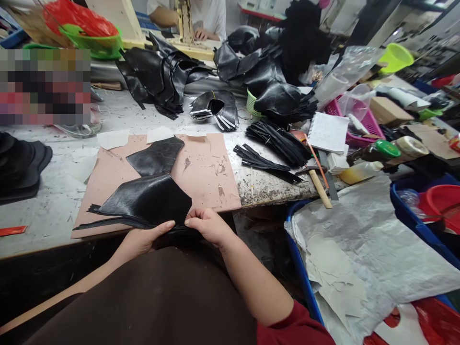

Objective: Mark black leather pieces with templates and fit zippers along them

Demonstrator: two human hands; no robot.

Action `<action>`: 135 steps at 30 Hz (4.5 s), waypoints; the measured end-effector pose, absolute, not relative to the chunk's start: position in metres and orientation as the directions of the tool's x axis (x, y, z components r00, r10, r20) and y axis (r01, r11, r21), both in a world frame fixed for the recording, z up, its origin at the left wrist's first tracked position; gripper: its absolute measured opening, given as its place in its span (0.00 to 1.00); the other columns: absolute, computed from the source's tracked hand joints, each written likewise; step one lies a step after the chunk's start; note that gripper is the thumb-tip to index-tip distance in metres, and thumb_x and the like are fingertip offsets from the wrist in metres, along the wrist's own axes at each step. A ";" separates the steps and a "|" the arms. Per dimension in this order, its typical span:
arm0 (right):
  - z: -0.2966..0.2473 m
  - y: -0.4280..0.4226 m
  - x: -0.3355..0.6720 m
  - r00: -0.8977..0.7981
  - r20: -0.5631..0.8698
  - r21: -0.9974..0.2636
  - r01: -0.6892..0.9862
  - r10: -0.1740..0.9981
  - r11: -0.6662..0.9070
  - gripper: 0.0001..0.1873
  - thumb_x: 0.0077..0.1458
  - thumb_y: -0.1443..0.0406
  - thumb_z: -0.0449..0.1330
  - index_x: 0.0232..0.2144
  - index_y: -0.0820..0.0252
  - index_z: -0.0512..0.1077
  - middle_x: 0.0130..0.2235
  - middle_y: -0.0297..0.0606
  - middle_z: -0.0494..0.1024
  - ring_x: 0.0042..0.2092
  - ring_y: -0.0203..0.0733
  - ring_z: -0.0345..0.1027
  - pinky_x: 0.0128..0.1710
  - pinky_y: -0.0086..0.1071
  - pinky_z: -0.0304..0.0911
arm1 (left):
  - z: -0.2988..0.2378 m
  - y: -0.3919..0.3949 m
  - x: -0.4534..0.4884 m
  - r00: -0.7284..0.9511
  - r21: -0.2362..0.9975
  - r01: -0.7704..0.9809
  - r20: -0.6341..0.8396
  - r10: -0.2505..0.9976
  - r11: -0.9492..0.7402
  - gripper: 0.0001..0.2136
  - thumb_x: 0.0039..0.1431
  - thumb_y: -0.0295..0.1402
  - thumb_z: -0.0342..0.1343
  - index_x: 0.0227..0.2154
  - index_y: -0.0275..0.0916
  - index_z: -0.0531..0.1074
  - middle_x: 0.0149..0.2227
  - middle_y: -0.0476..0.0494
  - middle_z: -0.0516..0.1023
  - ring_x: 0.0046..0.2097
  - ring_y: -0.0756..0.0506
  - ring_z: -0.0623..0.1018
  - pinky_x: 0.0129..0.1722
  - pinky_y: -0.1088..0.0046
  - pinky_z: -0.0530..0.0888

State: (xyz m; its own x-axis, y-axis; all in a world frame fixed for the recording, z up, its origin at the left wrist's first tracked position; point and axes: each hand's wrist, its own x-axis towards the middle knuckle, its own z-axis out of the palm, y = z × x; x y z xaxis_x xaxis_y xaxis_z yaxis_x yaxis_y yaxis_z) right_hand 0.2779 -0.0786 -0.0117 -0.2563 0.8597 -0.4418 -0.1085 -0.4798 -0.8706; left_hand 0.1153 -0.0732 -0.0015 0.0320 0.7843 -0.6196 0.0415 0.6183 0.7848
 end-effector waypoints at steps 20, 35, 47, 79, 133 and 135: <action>-0.010 -0.069 0.283 -0.327 -0.447 -0.836 -0.179 0.832 -0.519 0.09 0.39 0.62 0.61 0.24 0.62 0.69 0.25 0.31 0.71 0.30 0.36 0.64 0.35 0.30 0.59 | 0.001 -0.083 0.123 -0.150 0.802 0.412 -0.408 0.901 0.432 0.09 0.40 0.35 0.62 0.28 0.42 0.76 0.35 0.44 0.79 0.49 0.38 0.72 0.52 0.65 0.65; -0.011 -0.065 0.274 -0.341 -0.258 -0.957 -0.042 0.904 -0.288 0.19 0.41 0.70 0.58 0.40 0.59 0.64 0.38 0.35 0.72 0.42 0.40 0.66 0.44 0.35 0.61 | -0.008 -0.072 0.116 -0.015 0.869 0.290 -0.415 0.910 0.401 0.12 0.43 0.37 0.61 0.33 0.41 0.75 0.40 0.45 0.78 0.48 0.41 0.73 0.50 0.70 0.67; -0.015 -0.016 0.292 -0.192 -0.221 -0.771 0.635 0.956 -0.051 0.16 0.39 0.73 0.51 0.34 0.59 0.67 0.32 0.38 0.74 0.35 0.45 0.67 0.35 0.36 0.61 | -0.011 -0.073 0.109 0.784 0.386 0.516 0.146 0.603 -0.765 0.14 0.58 0.36 0.45 0.35 0.35 0.73 0.39 0.36 0.77 0.40 0.40 0.76 0.38 0.66 0.70; -0.022 -0.026 0.401 0.406 -0.219 -0.295 0.839 0.887 -0.457 0.14 0.37 0.72 0.58 0.32 0.62 0.68 0.22 0.34 0.71 0.27 0.43 0.66 0.28 0.31 0.57 | -0.046 -0.052 0.104 0.766 -0.106 0.483 0.532 0.361 -0.869 0.10 0.56 0.24 0.43 0.29 0.36 0.69 0.36 0.43 0.78 0.41 0.45 0.75 0.44 0.67 0.68; -0.027 -0.068 0.271 -0.286 0.527 -0.541 0.614 0.801 0.575 0.10 0.55 0.71 0.47 0.28 0.59 0.67 0.23 0.36 0.74 0.25 0.38 0.69 0.26 0.29 0.66 | -0.047 -0.069 0.113 0.766 -0.255 0.548 0.537 0.354 -0.797 0.07 0.54 0.28 0.47 0.25 0.37 0.69 0.32 0.43 0.79 0.35 0.44 0.77 0.40 0.64 0.67; -0.026 -0.068 0.271 -0.291 0.522 -0.534 0.622 0.802 0.573 0.10 0.56 0.71 0.47 0.28 0.59 0.67 0.23 0.36 0.73 0.25 0.38 0.69 0.25 0.29 0.65 | -0.047 -0.069 0.114 0.757 -0.245 0.552 0.547 0.357 -0.797 0.08 0.54 0.28 0.47 0.24 0.37 0.69 0.32 0.43 0.79 0.35 0.44 0.77 0.40 0.64 0.67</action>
